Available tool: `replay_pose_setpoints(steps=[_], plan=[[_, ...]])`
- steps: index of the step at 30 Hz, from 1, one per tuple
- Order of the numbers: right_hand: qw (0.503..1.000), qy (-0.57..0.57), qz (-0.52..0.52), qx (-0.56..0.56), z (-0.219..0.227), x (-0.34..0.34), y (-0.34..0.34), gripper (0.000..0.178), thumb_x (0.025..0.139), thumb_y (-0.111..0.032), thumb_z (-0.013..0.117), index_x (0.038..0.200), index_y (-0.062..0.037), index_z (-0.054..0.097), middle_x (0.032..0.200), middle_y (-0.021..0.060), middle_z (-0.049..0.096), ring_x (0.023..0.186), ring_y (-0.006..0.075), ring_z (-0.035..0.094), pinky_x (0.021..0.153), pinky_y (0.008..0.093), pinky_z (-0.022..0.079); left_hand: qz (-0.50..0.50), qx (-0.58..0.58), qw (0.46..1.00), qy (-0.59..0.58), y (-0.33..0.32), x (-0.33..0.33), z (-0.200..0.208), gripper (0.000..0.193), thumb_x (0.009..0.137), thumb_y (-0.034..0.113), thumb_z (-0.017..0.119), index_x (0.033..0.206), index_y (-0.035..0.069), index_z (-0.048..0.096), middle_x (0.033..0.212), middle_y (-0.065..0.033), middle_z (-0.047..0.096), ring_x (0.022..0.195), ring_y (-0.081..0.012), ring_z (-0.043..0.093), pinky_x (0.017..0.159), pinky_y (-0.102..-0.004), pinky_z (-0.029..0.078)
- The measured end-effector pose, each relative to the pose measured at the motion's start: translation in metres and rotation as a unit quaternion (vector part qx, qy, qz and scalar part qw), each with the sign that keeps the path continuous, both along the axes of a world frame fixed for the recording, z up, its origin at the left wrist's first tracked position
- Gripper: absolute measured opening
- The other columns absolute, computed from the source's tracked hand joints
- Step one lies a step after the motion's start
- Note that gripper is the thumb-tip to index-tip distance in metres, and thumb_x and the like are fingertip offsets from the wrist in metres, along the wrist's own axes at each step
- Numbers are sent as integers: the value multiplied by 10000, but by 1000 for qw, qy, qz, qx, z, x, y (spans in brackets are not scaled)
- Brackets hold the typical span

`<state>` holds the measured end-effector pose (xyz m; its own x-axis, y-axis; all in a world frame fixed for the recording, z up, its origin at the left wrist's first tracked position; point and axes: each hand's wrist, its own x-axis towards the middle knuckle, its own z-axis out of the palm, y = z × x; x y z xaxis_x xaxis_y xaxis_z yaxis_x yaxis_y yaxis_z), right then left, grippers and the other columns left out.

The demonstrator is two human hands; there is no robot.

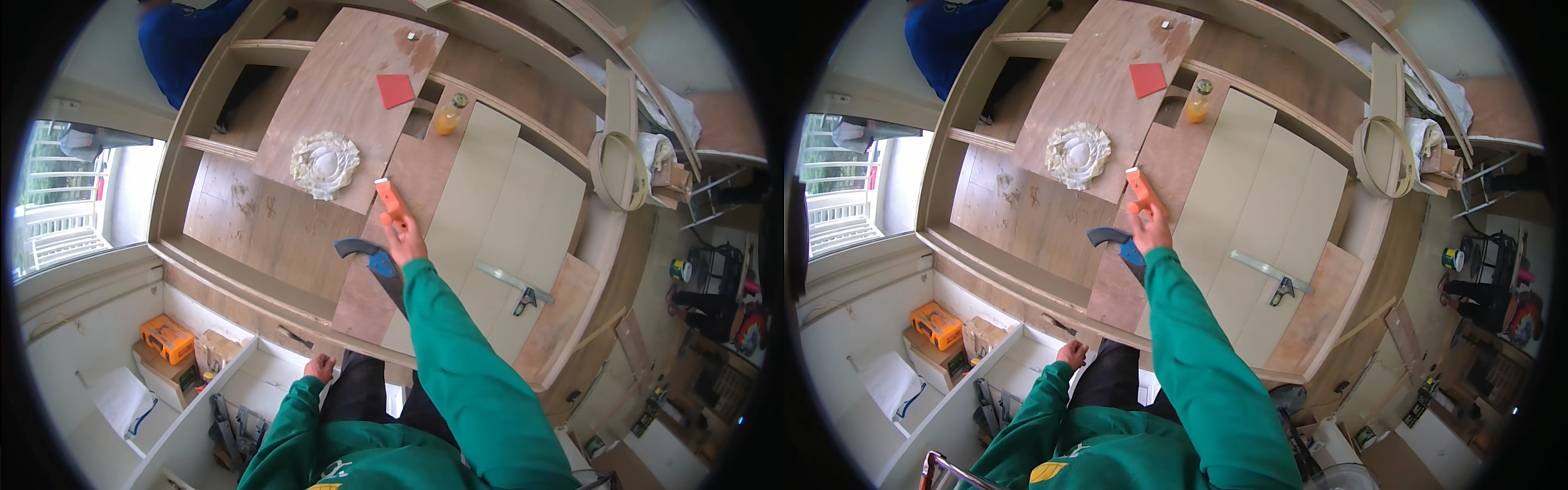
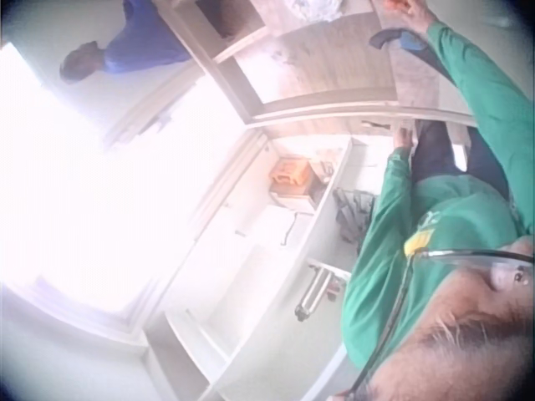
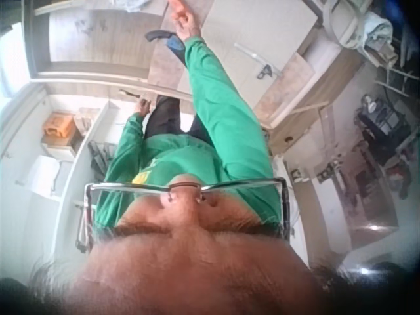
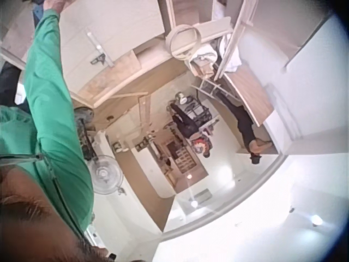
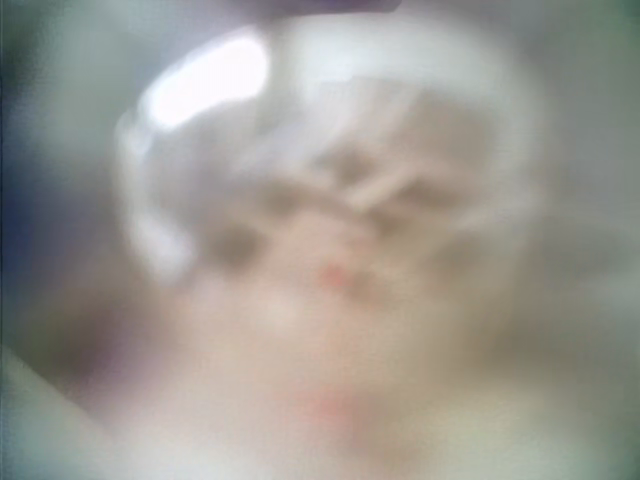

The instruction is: The person handles a small white object and a plastic bag, then picks up a metal bracket and examines it. Two other people work on a wooden cabinet in the background.

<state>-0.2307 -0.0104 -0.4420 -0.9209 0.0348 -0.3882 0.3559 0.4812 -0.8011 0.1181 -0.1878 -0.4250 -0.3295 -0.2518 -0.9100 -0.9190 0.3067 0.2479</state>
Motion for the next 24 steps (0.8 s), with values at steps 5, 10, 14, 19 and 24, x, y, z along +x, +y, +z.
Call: replay_pose_setpoints(steps=[5, 10, 14, 19, 24], plan=[[970, -48, 149, 187, 6, -44, -30, 376, 782, -284, 676, 1099, -94, 606, 1110, 191, 561, 858, 348, 605, 757, 439, 494, -21, -20, 999, -34, -3, 42, 13, 306, 873, 309, 587, 883, 6, 626, 738, -123, 659, 651, -229, 642, 635, -351, 513], [968, 20, 106, 227, 18, -41, 4, 269, 755, -227, 645, 983, -85, 654, 1027, 195, 617, 900, 358, 607, 761, 426, 499, -52, -30, 997, -57, -2, 82, 5, 328, 860, 350, 593, 915, 31, 647, 835, -168, 672, 822, -320, 649, 748, -390, 497], [963, 6, 73, 258, 35, -10, 60, 268, 728, -217, 640, 954, -74, 661, 911, 177, 651, 870, 359, 618, 762, 430, 499, -59, -7, 998, -35, 4, 95, -15, 327, 878, 327, 617, 919, 3, 634, 819, -153, 671, 754, -275, 637, 724, -357, 480], [960, -4, 62, 273, 21, 10, 79, 269, 706, -208, 668, 953, -102, 652, 885, 150, 624, 815, 353, 612, 728, 456, 500, 5, 17, 1000, -26, 7, 88, -16, 306, 879, 315, 607, 932, 15, 638, 878, -176, 667, 843, -338, 631, 754, -375, 476], [941, -3, 81, 327, 14, 10, 66, 242, 707, -187, 665, 932, -98, 664, 914, 142, 653, 828, 347, 623, 719, 440, 510, -4, 19, 1000, -14, 5, 70, 1, 307, 880, 308, 608, 932, 6, 632, 880, -179, 669, 836, -321, 638, 756, -371, 480]])
